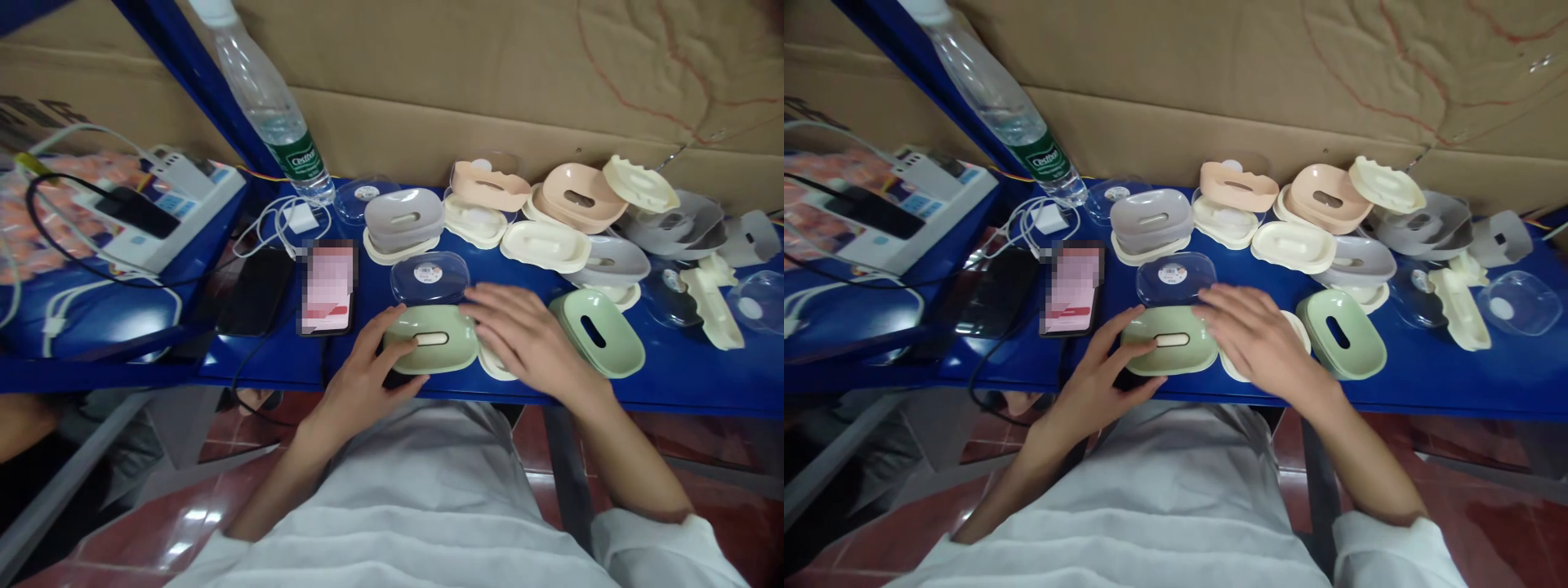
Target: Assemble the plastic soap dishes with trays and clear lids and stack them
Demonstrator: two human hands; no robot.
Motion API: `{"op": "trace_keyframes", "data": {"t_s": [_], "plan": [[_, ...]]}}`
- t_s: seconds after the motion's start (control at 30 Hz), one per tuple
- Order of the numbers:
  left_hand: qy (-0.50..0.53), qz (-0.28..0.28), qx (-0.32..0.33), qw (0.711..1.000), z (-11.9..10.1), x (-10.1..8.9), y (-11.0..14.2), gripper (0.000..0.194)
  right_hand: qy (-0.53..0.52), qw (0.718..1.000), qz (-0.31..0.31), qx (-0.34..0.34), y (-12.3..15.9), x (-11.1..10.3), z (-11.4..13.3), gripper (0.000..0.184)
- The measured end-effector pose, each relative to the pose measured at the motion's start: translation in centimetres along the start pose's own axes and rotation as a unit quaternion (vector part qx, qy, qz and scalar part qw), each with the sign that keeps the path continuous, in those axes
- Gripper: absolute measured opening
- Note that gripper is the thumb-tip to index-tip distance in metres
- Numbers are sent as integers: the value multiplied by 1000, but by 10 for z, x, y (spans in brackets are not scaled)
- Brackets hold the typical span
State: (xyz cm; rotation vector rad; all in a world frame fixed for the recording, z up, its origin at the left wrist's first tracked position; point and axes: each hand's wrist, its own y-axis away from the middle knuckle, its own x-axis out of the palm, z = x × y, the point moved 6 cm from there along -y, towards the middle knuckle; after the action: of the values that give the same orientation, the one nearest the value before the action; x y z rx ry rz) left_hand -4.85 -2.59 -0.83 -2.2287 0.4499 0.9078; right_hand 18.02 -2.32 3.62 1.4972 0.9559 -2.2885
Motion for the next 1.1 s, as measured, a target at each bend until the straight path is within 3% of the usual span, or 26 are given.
{"op": "trace_keyframes", "data": {"t_s": [0.1, 0.2, 0.27, 0.33, 0.47, 0.53, 0.63, 0.73, 0.83, 1.1], "plan": [[30, 23, -12, 999, 1, -3, 0, 35, 10, 998, 57, 36, -29, 16, -32, 52], [59, 35, -36, 997, 3, -5, -1, 36, -25, 992, 119, 13, -49, 42, -54, 63], [73, 31, -58, 995, 5, -5, 0, 49, -50, 991, 121, 7, -56, 46, -61, 60], [83, 18, -88, 992, 9, -3, 1, 67, -63, 993, 98, 22, -57, 35, -62, 54], [112, -31, -138, 984, 18, 2, 6, 94, -75, 994, 61, 51, -39, -3, -36, 49], [139, -52, -137, 979, 21, 4, 9, 104, -73, 994, 63, 47, -23, -10, -15, 52], [144, -57, -126, 980, 22, 4, 9, 109, -64, 996, 62, 23, 0, 0, 14, 59], [92, -34, -109, 989, 19, 0, 5, 94, -37, 999, 38, 7, 16, 16, 30, 67], [56, -14, -95, 994, 14, -3, 2, 80, -6, 1000, 30, 6, 22, 25, 33, 74], [-43, -34, -38, 998, 5, -5, 8, 85, 14, 998, 38, -55, 24, 22, 33, 81]]}}
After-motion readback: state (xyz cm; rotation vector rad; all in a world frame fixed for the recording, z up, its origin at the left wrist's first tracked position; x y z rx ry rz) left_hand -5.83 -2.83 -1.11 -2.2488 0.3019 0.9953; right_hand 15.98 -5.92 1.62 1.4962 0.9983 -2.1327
